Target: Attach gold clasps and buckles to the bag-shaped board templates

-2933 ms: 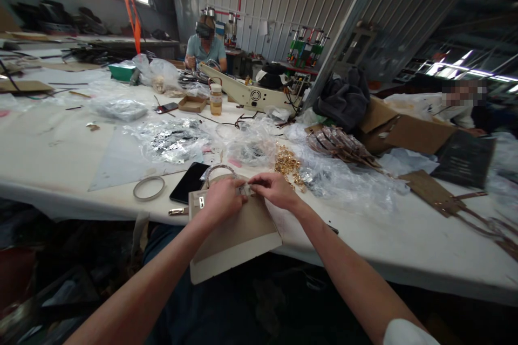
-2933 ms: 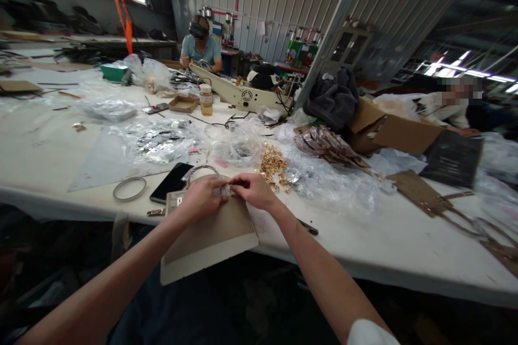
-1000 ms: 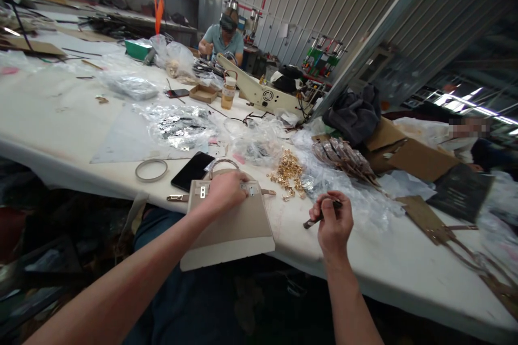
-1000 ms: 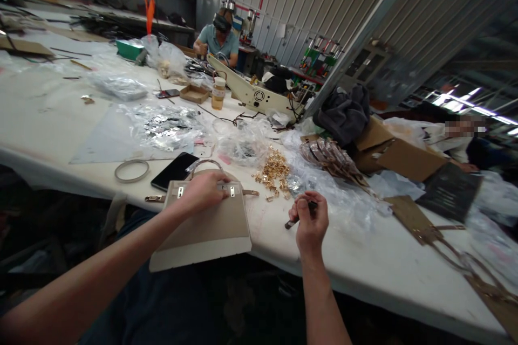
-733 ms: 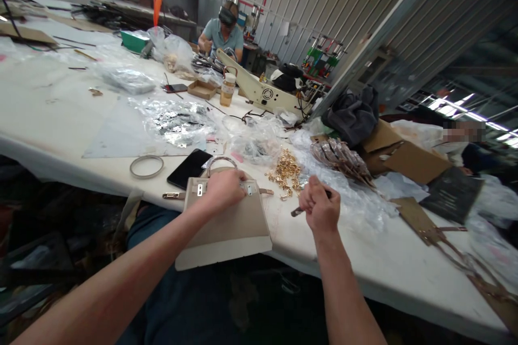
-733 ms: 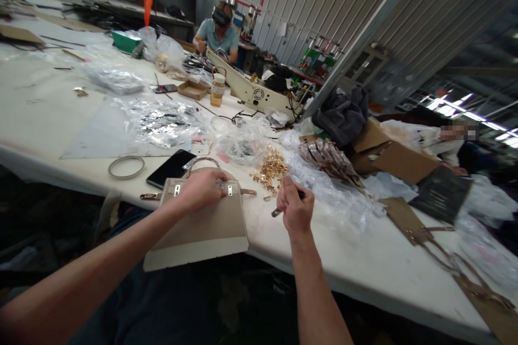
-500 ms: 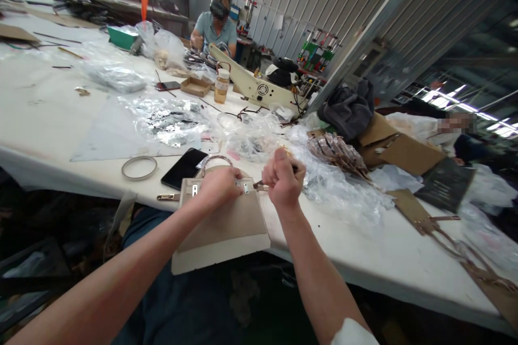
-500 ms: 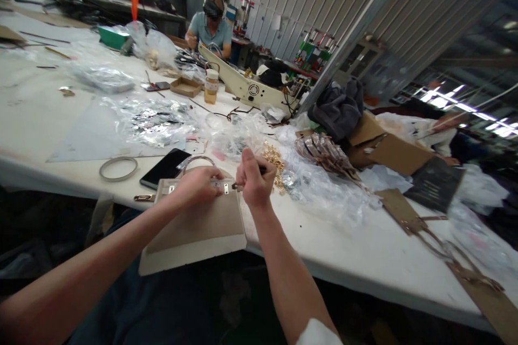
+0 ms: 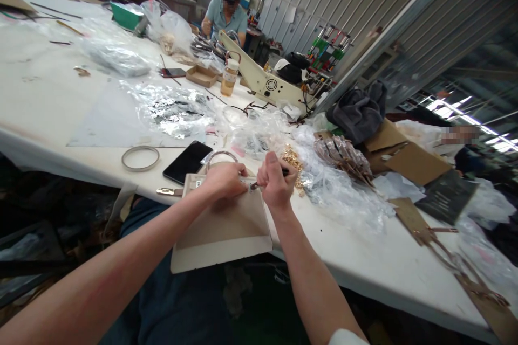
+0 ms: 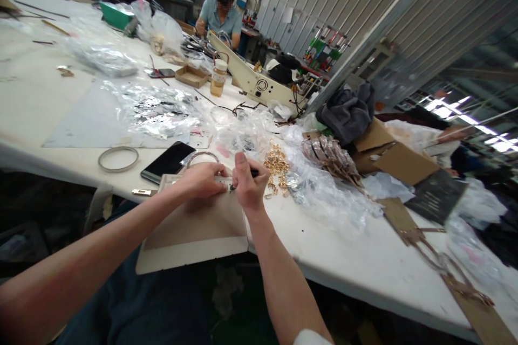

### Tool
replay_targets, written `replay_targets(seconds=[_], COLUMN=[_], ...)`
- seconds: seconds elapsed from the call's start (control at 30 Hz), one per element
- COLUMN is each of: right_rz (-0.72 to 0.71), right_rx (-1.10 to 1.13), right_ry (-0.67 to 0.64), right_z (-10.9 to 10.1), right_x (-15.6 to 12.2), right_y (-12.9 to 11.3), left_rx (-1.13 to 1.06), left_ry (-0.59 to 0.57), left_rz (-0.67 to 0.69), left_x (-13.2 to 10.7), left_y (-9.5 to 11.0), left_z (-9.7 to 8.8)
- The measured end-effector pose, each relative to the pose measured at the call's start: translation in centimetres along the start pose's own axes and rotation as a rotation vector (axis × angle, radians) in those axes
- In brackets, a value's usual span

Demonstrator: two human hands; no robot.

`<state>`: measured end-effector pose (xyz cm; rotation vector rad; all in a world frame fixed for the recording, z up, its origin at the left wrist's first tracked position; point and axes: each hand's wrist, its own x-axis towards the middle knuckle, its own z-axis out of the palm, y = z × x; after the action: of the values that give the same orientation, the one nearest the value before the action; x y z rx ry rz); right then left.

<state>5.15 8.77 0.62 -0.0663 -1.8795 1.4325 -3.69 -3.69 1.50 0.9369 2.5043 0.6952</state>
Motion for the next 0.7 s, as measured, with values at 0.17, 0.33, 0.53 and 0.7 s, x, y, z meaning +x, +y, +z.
replay_targets(seconds=[0.17,0.33,0.53,0.7], right_rz=[-0.014,0.004,0.004,0.062], right_rx=[0.089,0.201,0.281,0.261], right_ry=[0.05,0.091,0.048,0.034], right_z=[0.2,0.3,0.3,0.5], right_x=[0.1,0.1,0.5,1.6], right_y=[0.2,0.1,0.5,0.7], left_rx=[-0.006,-0.023,0.002,0.003], left_ry=[0.021,0.049,0.029,0.032], left_rz=[-0.029,-0.039,-0.032,-0.039], left_x=[0.0,-0.2,0.0,0.0], left_y=[0.3,0.4,0.4,0.7], left_z=[0.1,0.7,0.6,0.5])
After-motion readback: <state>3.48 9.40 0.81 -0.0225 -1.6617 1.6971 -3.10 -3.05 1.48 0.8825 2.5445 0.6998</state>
